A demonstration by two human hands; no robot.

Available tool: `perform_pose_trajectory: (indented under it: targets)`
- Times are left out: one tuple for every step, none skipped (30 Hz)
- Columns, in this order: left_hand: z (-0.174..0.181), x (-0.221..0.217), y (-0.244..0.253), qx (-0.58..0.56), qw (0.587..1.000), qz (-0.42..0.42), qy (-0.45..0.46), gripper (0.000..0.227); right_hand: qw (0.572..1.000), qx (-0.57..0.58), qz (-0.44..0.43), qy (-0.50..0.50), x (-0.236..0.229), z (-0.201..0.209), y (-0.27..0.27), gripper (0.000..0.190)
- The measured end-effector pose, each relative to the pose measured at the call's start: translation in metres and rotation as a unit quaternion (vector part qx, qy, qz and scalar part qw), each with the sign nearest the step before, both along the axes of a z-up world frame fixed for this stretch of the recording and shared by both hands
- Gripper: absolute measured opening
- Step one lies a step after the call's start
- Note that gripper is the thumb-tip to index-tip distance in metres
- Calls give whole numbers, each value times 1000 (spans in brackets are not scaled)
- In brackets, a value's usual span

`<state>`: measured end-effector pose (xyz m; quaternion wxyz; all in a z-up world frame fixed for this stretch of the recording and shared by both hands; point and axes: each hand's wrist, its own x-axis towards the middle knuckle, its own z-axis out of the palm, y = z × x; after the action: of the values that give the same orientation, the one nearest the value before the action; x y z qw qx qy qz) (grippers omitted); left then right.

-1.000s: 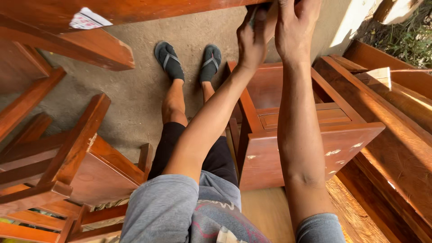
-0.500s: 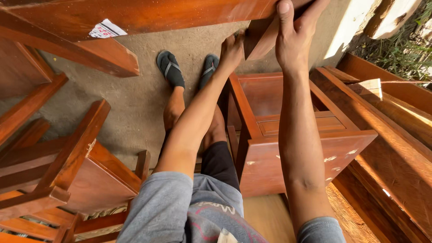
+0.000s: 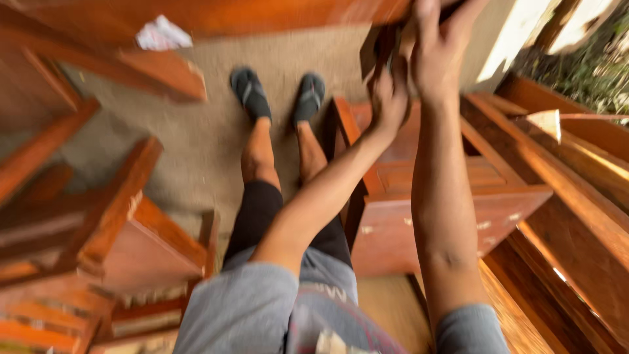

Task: The person sands the surface of a wooden chair with a small piece of sandpaper, moving it along the legs, slats, and frame of the chair and turning the chair to reach different areas.

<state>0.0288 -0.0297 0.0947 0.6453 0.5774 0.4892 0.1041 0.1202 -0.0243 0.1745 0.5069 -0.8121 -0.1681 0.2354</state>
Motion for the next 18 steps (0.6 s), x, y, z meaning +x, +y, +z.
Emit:
perform_pose_trajectory:
  targets:
    - [-11,-18,-7,0,1000,4,11,49,1000,-2,5,-2,-7,-3,0,79]
    - [-22,-36,-14,1,999,24,43,50,1000,-5,10,-4,-13,-3,2,77]
    - [-43,-30,-13,10,998,38,49,52,999,0,8,-33,2,-7,10,75]
    - [-65,-23,-12,19,997,52,54,54,998,5,5,-62,16,-10,18,74]
    - [-72,-40,-30,12,994,69,84,56,998,-6,8,-60,11,-4,13,73]
    - [-95,-62,-21,-161,973,-2,163,59,998,-17,11,-59,7,2,9,72]
    - [-121,-74,8,-316,919,-79,221,63,999,-12,-2,-35,11,0,15,69]
    - [-125,-90,11,-314,920,-79,220,63,1000,-8,-8,-24,12,0,19,68]
    - [-126,-101,15,-265,959,-9,95,59,1000,-1,-16,-17,17,-1,25,67]
    - [-127,-101,20,-214,975,55,-35,58,999,-6,-16,-44,18,-2,28,67]
    - [-120,-87,12,-191,981,41,-3,54,999,-18,-15,-46,13,1,21,66]
    - [-111,-62,3,-169,985,27,30,50,998,-29,-15,-49,7,3,14,66]
    - [-100,-36,0,-91,994,47,-30,47,999,-25,-14,-38,10,1,15,64]
    - [-81,-11,0,-13,994,64,-91,45,999,-21,-13,-34,11,-1,18,62]
    - [-75,19,10,11,999,27,-29,39,999,-22,-14,-30,13,-1,18,61]
    - [-73,43,21,37,999,-12,35,40,999,-19,-18,-20,13,-3,18,62]
    - [-69,41,21,36,999,-13,35,40,1000,-17,-21,-13,13,-3,16,62]
    - [-72,32,19,9,998,38,-48,36,1000,-15,-23,-6,12,-4,15,62]
